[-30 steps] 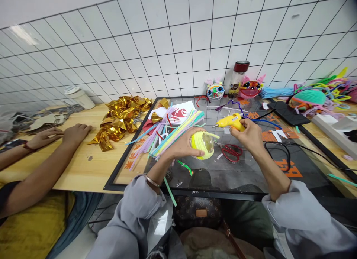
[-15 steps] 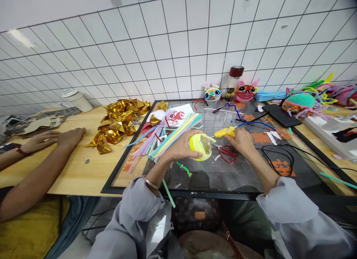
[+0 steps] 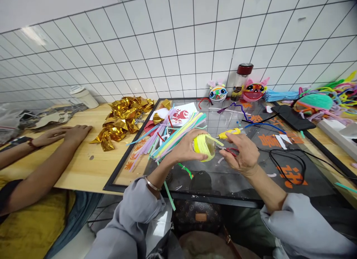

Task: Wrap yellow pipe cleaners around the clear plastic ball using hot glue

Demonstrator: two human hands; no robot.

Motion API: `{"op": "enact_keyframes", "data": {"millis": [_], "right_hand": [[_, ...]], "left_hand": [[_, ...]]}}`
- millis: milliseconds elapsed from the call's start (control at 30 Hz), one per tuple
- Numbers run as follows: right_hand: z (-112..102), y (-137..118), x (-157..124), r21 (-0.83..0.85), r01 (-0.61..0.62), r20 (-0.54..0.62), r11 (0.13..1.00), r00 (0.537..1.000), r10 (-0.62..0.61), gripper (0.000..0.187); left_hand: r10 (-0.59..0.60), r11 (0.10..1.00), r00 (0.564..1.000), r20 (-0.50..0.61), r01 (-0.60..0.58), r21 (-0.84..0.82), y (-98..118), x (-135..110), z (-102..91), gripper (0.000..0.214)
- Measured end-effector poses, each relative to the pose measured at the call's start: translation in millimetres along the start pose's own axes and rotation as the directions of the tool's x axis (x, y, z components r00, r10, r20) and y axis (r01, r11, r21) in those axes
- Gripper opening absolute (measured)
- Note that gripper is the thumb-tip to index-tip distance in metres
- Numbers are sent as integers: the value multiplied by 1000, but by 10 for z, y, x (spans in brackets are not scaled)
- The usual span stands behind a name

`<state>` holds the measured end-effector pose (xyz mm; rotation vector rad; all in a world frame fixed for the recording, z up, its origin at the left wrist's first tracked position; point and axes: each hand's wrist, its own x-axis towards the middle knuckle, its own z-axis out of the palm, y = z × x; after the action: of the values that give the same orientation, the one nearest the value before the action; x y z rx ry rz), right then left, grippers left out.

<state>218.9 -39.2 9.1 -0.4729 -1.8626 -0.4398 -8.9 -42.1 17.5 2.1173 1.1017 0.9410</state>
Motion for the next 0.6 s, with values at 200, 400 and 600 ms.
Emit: {"op": "enact_keyframes", "data": {"millis": [200,400,600], "right_hand": [[64,-21,-9,-54,-12,70,998,997,16,22],[79,-5,-1,-66,-75,146,995,986,84,14],[62,-43,25,-60,-142,187,988,971,150,10]], "left_hand": [[61,997,998,5,-62,36,-16,-8,16,70],[37,998,999,14,-37,48,3,-14,-8,71],[7,998,1000,20,-9,70,18,-11,-21,72]]}}
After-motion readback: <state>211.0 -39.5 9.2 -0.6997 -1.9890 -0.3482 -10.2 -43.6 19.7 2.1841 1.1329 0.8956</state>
